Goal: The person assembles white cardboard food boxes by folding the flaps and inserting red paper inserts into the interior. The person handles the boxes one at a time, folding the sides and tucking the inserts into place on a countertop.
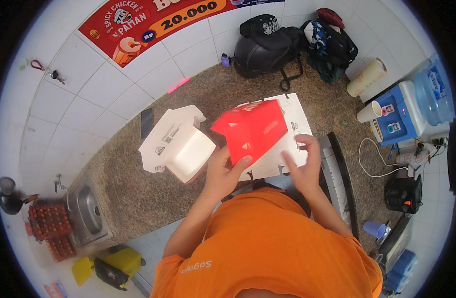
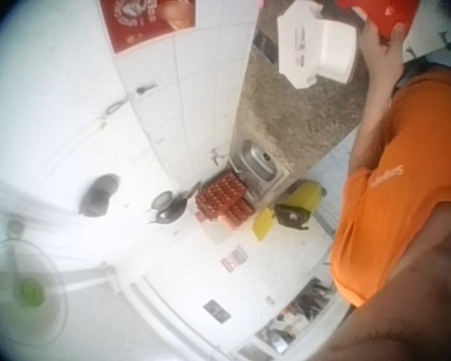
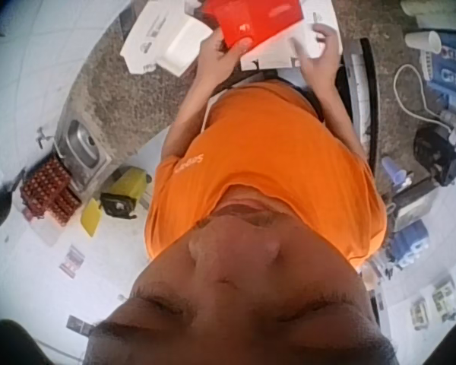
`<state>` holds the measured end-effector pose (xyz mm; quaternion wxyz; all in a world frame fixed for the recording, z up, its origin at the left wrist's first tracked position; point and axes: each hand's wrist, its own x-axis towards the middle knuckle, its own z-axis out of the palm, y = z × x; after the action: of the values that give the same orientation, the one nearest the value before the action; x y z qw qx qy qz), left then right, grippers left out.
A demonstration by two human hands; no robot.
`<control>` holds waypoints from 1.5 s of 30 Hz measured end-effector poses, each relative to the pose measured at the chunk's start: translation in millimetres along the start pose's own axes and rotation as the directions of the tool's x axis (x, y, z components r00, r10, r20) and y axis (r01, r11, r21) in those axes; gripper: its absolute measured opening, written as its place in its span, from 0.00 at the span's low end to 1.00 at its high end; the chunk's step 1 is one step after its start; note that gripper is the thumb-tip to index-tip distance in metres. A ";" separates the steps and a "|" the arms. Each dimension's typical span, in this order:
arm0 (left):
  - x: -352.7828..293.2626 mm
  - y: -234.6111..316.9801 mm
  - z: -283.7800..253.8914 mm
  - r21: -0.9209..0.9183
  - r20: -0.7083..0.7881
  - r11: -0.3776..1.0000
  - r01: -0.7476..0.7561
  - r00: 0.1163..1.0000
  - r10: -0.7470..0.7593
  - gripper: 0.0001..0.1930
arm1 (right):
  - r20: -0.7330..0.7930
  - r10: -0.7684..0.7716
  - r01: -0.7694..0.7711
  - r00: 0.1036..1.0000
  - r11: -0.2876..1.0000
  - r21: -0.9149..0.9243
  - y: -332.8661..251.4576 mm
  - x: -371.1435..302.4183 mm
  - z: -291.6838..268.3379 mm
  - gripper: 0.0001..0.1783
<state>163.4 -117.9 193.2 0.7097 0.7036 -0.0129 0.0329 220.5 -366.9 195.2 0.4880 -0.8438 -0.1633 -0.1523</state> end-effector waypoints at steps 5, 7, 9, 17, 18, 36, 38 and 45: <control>11.0 26.9 45.6 -0.523 -0.173 0.833 0.179 0.935 -0.309 0.19 | 0.278 -0.521 0.469 0.807 0.852 0.235 -22.1 6.8 16.9 0.21; 18.8 31.5 35.1 -0.715 -0.117 0.669 0.203 0.909 -0.400 0.16 | 0.258 -0.494 0.408 0.830 0.854 0.322 -18.8 8.1 21.3 0.19; 20.6 27.6 24.0 -0.791 -0.071 0.569 0.224 0.891 -0.449 0.14 | 0.294 -0.479 0.368 0.827 0.856 0.363 -21.0 13.8 14.6 0.20; 18.1 30.5 23.2 -0.850 -0.025 0.450 0.273 0.833 -0.552 0.10 | 0.237 -0.514 0.417 0.824 0.835 0.359 -24.7 35.0 14.2 0.21; 17.9 29.3 27.2 -0.819 -0.083 0.531 0.219 0.870 -0.486 0.10 | 0.188 -0.480 0.388 0.857 0.841 0.377 -25.6 32.7 14.5 0.21; 14.6 2.8 48.5 -0.772 -0.134 0.635 0.032 0.968 -0.212 0.13 | 0.395 -0.478 0.445 0.785 0.878 0.177 -45.5 45.8 -13.7 0.08; 16.4 11.6 48.1 -0.732 -0.119 0.676 0.091 0.959 -0.258 0.15 | 0.408 -0.482 0.450 0.776 0.875 0.178 -44.7 45.8 -14.9 0.08; 9.2 10.2 63.2 -0.352 -0.063 0.928 0.127 0.985 -0.159 0.09 | 0.248 -0.329 0.311 0.911 0.944 0.111 -37.3 32.8 1.7 0.29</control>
<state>173.6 -180.7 204.5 0.8227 0.5646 0.0649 0.0102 234.4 -343.7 236.9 0.4593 -0.8009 -0.3679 -0.1110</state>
